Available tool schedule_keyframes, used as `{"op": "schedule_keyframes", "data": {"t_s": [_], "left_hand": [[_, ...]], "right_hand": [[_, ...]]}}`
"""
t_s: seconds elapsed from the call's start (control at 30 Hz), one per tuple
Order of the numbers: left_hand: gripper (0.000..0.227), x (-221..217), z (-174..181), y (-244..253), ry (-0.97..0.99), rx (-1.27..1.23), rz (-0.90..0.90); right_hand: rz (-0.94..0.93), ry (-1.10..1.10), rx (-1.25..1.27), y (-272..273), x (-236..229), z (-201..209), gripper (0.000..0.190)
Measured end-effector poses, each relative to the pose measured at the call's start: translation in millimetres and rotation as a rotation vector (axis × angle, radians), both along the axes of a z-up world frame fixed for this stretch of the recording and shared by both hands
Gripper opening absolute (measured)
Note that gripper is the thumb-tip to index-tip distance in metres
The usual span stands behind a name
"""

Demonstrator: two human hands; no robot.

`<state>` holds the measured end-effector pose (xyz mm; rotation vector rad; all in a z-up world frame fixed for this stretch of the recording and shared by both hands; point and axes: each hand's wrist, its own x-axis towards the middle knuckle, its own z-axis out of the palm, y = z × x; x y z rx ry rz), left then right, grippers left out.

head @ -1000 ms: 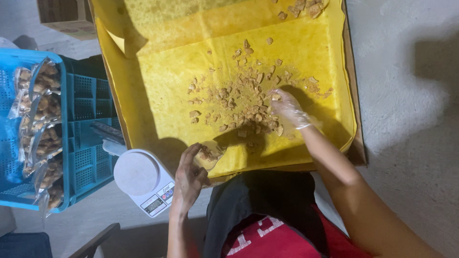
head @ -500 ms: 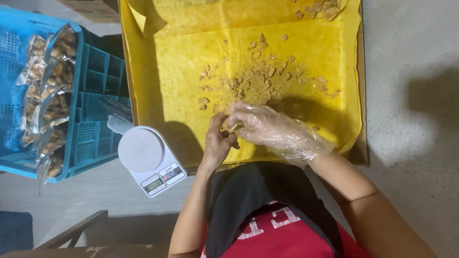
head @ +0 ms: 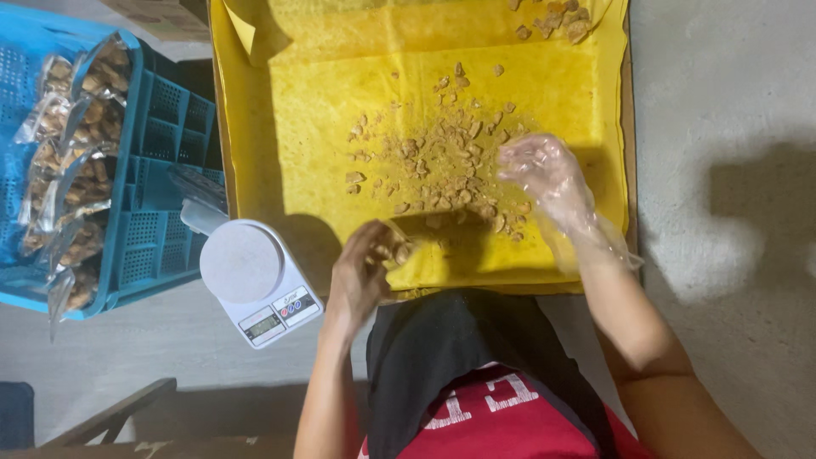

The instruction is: The person scoops snack pieces from a yellow tray into clear plastic bags, weighs each bag on a digital scale, and places the filled bags into a blue crate. The process is repeated multiple times throughout the clip.

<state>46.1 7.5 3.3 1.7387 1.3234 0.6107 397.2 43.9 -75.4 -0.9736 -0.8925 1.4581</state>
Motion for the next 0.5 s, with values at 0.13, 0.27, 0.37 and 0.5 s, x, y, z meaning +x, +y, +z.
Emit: {"op": "schedule_keyframes", "data": {"t_s": [0.13, 0.27, 0.37, 0.5], "left_hand": [[0.065, -10.5, 31.9, -1.8, -0.015, -0.196, 0.075], [0.063, -19.0, 56.7, -11.8, -0.006, -0.417, 0.231], [0.063, -24.7, 57.4, -14.7, 0.000, -0.401, 0.218], [0.066, -37.6, 51.7, -32.2, 0.006, -0.398, 0.245]], "right_hand": [[0.062, 0.218, -0.226, -16.4, 10.9, -49.2, 0.019], [0.243, -0.728, -0.398, -13.0, -14.8, -71.7, 0.032], [0.359, -0.867, -0.358, 18.0, -53.8, -81.8, 0.044], [0.435, -1.059, -0.185, 56.4, -108.1, -90.3, 0.052]]}}
